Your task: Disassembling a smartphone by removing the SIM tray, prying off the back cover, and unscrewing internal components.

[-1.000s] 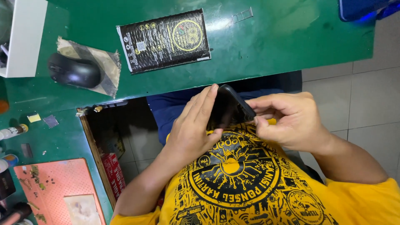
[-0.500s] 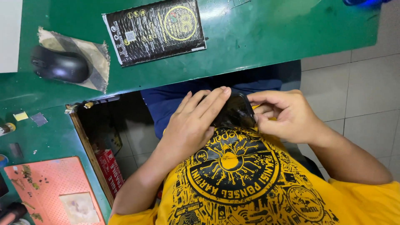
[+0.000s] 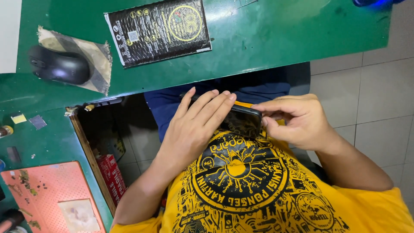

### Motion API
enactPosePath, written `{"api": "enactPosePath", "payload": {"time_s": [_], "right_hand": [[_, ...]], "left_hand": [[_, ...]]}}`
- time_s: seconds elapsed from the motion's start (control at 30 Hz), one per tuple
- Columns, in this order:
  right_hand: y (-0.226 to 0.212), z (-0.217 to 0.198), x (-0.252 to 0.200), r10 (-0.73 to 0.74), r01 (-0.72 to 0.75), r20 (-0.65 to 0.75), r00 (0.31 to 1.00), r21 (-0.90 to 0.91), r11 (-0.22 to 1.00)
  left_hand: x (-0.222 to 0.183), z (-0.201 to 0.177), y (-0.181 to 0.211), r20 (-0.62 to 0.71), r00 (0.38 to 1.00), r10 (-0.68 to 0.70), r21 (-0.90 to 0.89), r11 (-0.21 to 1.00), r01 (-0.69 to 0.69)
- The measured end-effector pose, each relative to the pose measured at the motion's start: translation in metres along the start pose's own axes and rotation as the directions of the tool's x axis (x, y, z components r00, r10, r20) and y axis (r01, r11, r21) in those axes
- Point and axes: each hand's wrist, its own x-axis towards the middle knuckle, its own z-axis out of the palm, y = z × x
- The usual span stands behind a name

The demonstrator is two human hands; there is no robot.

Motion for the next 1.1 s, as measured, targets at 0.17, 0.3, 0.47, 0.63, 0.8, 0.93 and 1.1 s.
{"api": "enactPosePath", "payload": {"time_s": [0.17, 0.3, 0.47, 0.63, 0.8, 0.93, 1.1], "right_hand": [[-0.004, 0.001, 0.0, -0.025, 0.023, -0.028, 0.999, -0.053, 0.998], [-0.003, 0.003, 0.004, -0.003, -0.01, -0.102, 0.995, -0.127, 0.992], [-0.008, -0.002, 0.02, -0.005, 0.021, -0.101, 0.995, 0.158, 0.987], [-0.024, -0.001, 0.048, -0.199, 0.172, 0.024, 0.98, 0.407, 0.897], [-0.031, 0.01, 0.053, -0.095, 0.057, 0.108, 0.99, 0.31, 0.949], [-0.033, 0.01, 0.051, 0.011, -0.07, 0.197, 0.98, 0.293, 0.954], [-0.03, 0.014, 0.051, 0.016, -0.052, 0.157, 0.987, 0.225, 0.973]], "left_hand": [[0.002, -0.005, 0.001, 0.002, 1.0, 0.023, 0.096, 0.995, -0.023], [0.005, -0.011, 0.0, 0.001, 1.0, -0.001, 0.142, 0.99, 0.001], [0.018, -0.028, -0.014, 0.006, 0.997, -0.074, -0.119, 0.99, 0.074], [0.03, -0.039, -0.019, 0.076, 0.973, -0.219, -0.596, 0.772, 0.221], [0.031, -0.008, -0.01, 0.057, 0.943, -0.327, -0.995, -0.092, 0.028], [0.03, 0.025, -0.014, 0.011, 0.909, -0.416, -0.947, -0.296, -0.124], [0.032, 0.037, -0.019, -0.064, 0.913, -0.403, -0.957, -0.234, -0.17]]}}
